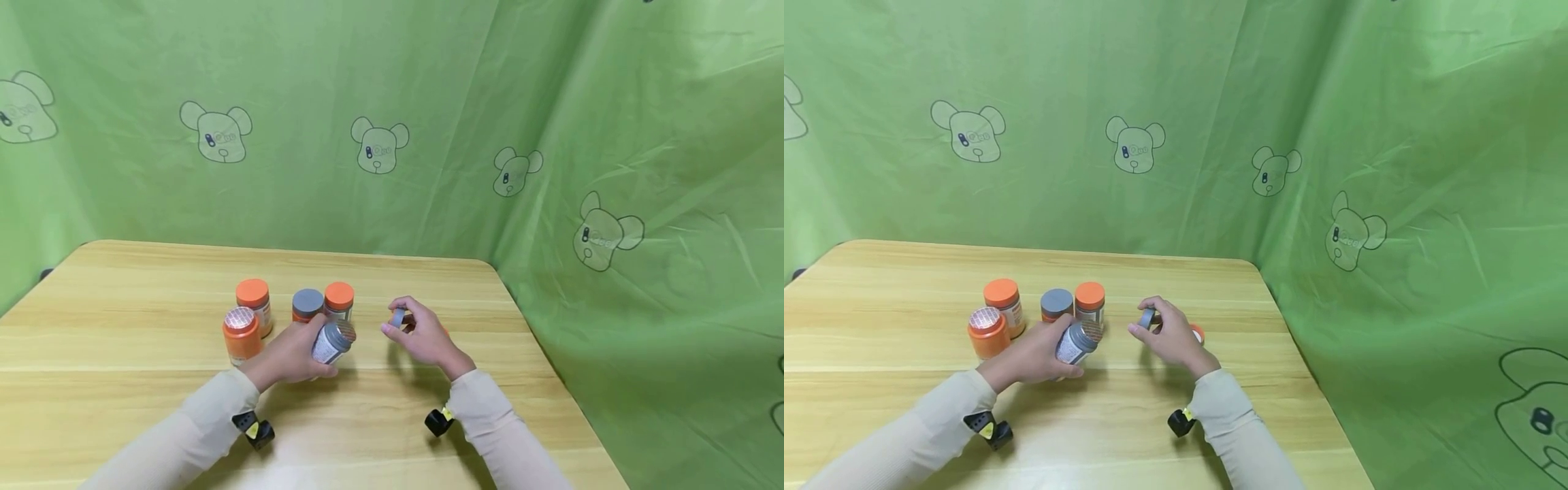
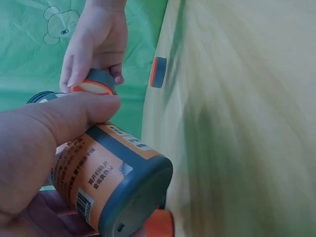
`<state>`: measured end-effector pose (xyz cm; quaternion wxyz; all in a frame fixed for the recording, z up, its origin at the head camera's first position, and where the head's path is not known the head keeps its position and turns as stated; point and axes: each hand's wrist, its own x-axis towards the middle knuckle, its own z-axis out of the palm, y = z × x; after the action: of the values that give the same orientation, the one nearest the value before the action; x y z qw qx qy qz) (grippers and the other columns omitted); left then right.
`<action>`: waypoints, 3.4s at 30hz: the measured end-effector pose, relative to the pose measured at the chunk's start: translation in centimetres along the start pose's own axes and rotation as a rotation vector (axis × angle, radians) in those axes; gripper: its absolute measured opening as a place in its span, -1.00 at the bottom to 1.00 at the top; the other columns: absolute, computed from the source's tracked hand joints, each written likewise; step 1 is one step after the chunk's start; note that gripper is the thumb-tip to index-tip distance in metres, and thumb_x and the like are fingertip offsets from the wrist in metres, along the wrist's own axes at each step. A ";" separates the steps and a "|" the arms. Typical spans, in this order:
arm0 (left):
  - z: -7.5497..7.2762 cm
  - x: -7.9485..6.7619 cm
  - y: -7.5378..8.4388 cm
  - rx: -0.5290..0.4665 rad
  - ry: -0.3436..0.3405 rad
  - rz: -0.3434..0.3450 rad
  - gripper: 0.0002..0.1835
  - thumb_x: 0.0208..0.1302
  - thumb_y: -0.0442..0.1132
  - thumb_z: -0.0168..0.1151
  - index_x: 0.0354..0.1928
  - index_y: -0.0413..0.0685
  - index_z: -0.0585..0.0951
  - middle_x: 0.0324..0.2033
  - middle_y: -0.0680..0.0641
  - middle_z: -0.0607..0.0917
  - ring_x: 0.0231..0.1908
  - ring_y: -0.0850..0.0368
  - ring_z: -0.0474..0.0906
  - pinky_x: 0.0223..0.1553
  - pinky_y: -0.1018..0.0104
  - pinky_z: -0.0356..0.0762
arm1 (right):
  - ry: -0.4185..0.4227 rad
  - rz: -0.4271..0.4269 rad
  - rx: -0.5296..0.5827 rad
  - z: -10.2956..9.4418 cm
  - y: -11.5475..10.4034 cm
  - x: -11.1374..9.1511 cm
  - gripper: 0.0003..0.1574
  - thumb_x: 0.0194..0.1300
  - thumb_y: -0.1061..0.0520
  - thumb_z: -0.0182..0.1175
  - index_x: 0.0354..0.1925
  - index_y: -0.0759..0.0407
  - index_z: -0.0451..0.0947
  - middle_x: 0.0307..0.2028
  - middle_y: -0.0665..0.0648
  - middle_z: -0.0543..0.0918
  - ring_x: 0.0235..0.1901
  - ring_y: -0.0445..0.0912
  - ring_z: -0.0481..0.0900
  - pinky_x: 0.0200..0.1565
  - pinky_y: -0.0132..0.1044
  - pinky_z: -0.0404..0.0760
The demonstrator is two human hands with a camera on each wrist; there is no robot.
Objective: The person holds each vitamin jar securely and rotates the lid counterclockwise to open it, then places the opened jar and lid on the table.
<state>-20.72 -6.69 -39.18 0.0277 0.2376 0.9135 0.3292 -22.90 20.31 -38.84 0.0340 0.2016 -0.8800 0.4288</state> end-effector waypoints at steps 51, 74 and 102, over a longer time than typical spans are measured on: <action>-1.8 -1.8 -4.0 -0.113 0.205 -0.119 0.00 -0.22 -0.46 0.58 0.30 -0.21 0.19 0.09 -0.37 0.52 0.09 -0.28 0.49 0.10 -0.18 0.40 | 0.166 0.130 -0.196 -2.0 6.4 0.0 -0.65 0.11 0.14 0.46 -0.50 0.14 0.43 -0.34 0.12 0.52 -0.29 -0.02 0.62 -0.22 -0.23 0.64; -2.6 -1.3 -2.7 0.038 0.336 -0.053 -0.10 -0.10 -0.50 0.45 0.33 -0.19 0.23 0.09 -0.35 0.43 0.06 -0.23 0.43 0.07 -0.13 0.45 | 0.133 0.109 -0.278 -1.3 7.1 0.4 -0.64 0.03 0.16 0.50 -0.55 0.10 0.44 -0.42 0.05 0.52 -0.38 -0.09 0.50 -0.29 -0.24 0.52; -2.8 -1.1 -2.1 0.085 0.441 0.005 -0.18 0.01 -0.35 0.45 0.32 -0.26 0.26 0.12 -0.36 0.41 0.08 -0.30 0.41 0.10 -0.17 0.41 | 0.178 0.142 -0.402 -0.5 6.1 0.8 -0.75 0.22 0.04 0.36 -0.42 0.14 0.52 -0.28 0.16 0.58 -0.25 0.03 0.51 -0.15 -0.11 0.50</action>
<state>-21.22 -10.24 -38.43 -0.1836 0.1629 0.9098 0.3346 -26.06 23.78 -42.90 0.1208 0.0898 -0.9532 0.2624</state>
